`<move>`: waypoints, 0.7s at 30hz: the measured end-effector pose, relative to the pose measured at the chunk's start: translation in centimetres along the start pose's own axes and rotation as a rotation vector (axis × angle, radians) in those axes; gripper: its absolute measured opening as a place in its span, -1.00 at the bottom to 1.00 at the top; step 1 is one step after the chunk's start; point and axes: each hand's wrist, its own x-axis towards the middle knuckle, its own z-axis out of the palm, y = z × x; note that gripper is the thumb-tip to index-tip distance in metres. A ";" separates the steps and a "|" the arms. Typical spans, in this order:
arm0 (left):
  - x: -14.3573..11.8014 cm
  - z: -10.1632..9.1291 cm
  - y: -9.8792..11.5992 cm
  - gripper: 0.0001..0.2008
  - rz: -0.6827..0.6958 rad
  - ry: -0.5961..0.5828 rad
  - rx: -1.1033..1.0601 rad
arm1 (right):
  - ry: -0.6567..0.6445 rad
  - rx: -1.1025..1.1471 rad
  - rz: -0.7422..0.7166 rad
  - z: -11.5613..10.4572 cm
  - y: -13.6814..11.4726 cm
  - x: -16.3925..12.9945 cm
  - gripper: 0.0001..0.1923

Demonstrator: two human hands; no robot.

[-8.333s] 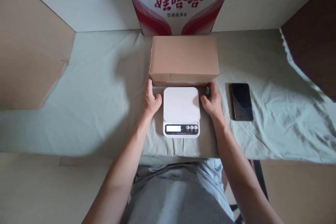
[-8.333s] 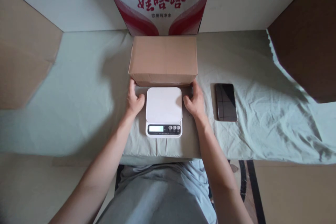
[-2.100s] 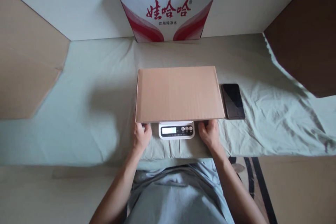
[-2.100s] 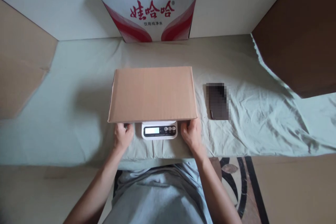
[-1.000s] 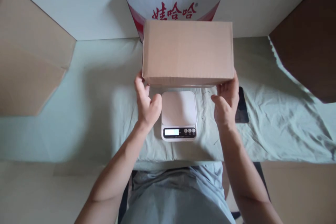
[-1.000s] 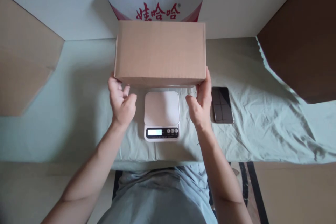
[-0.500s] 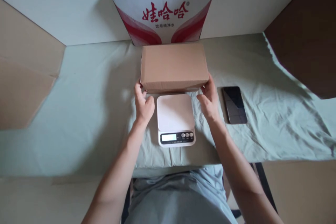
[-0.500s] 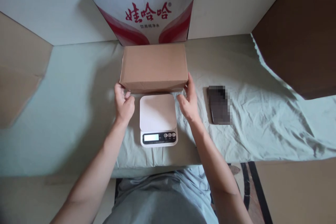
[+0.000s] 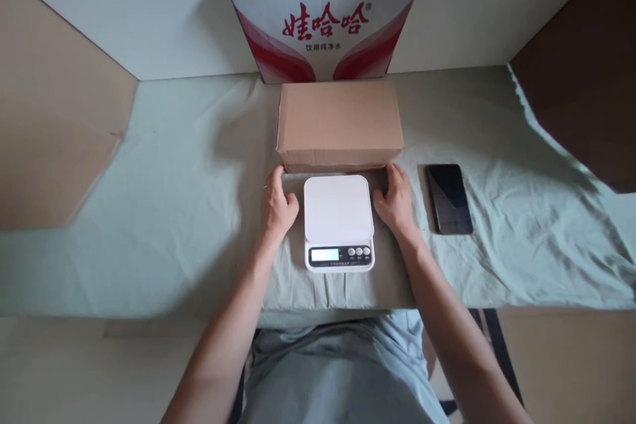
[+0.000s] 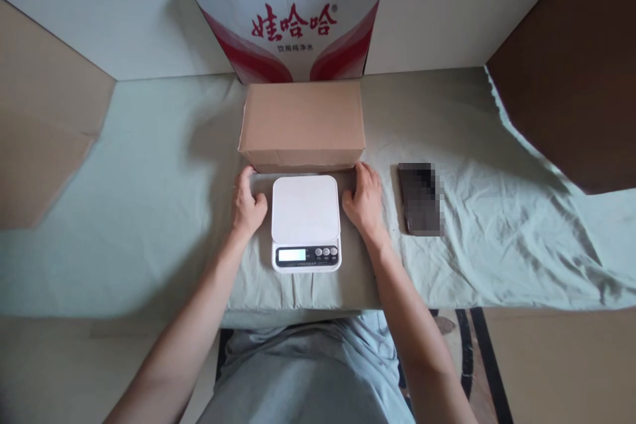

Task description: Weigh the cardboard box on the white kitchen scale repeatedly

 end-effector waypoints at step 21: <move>4.8 0.9 1.0 -0.42 -0.107 -0.024 -0.272 | -0.011 0.520 0.178 -0.1 -1.5 4.1 -0.48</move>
